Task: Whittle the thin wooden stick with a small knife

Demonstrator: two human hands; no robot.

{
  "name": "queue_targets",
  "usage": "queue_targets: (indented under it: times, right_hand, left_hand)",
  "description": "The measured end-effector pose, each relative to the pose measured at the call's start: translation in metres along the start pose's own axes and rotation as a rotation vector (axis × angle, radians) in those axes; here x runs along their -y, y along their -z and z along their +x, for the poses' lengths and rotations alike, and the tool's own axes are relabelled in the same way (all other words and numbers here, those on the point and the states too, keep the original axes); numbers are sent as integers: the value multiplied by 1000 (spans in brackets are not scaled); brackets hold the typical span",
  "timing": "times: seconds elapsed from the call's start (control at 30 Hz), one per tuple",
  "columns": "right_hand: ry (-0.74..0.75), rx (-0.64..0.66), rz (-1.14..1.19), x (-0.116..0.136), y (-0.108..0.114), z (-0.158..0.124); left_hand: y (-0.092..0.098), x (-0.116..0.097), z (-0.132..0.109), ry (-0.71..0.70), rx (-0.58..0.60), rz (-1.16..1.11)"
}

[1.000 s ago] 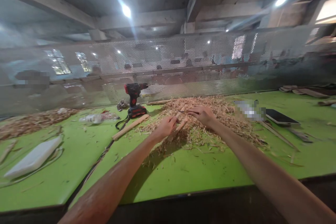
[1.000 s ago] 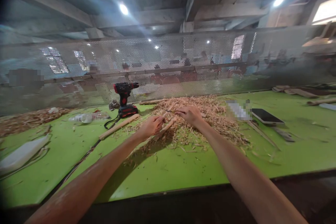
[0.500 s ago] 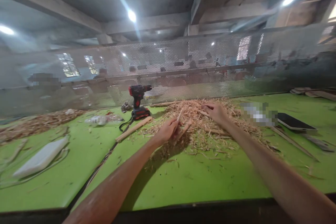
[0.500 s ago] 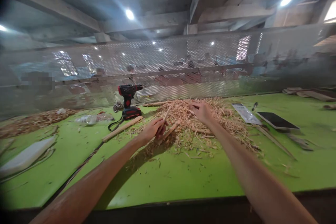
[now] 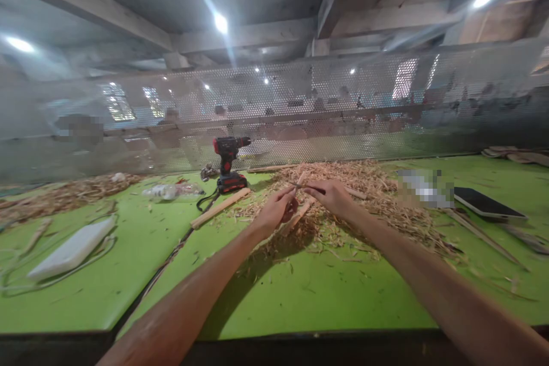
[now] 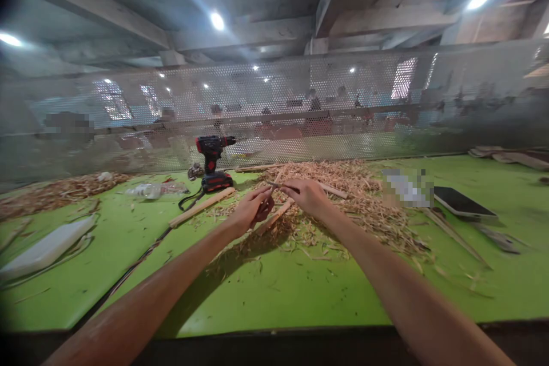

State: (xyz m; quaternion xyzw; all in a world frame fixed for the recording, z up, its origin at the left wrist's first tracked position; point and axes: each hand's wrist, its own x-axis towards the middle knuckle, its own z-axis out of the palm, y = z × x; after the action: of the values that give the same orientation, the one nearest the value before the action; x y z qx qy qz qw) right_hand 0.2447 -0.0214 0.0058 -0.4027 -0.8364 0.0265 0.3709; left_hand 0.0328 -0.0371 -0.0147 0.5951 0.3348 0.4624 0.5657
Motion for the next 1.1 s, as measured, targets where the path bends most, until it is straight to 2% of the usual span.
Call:
queue_targets:
  times: [0.3,0.43,0.53,0.6,0.63,0.67,0.73,0.77,0.83,0.97,1.1]
  right_hand:
    - [-31,-29,-298,0,8,-3]
    - [-38,-27,-277,-4,8,-3]
    - [-180,-53,-218,-22,21,-6]
    - [-388,-170,-181,-42,39,-10]
    - [-487,-277,-179,-51,49,-12]
    - [-537,-393,-177,-59,58,-13]
    - [-557,-522,-129,-67,70,-12]
    - [-523,-524,-89,-66,72,-10]
    - [-432,-441,-4,-58,67,-4]
    - [-266,-285,92,-28,41,4]
    - [-125,-78,138,-7,16,1]
  left_hand:
    - [-11,-7,-5,-12,-36,49]
    - [-9,-6,-5,13,-41,77]
    - [-6,-7,-6,25,-32,102]
    - [-4,-9,-8,25,-11,115]
    - [-4,-10,-8,21,-1,116]
    - [-4,-10,-8,16,7,114]
    - [-5,-8,-7,9,12,100]
    - [-5,-6,-6,11,12,93]
    - [-5,-1,-4,28,15,77]
    - [-2,6,-1,62,14,3]
    - [-1,0,-1,87,45,-115]
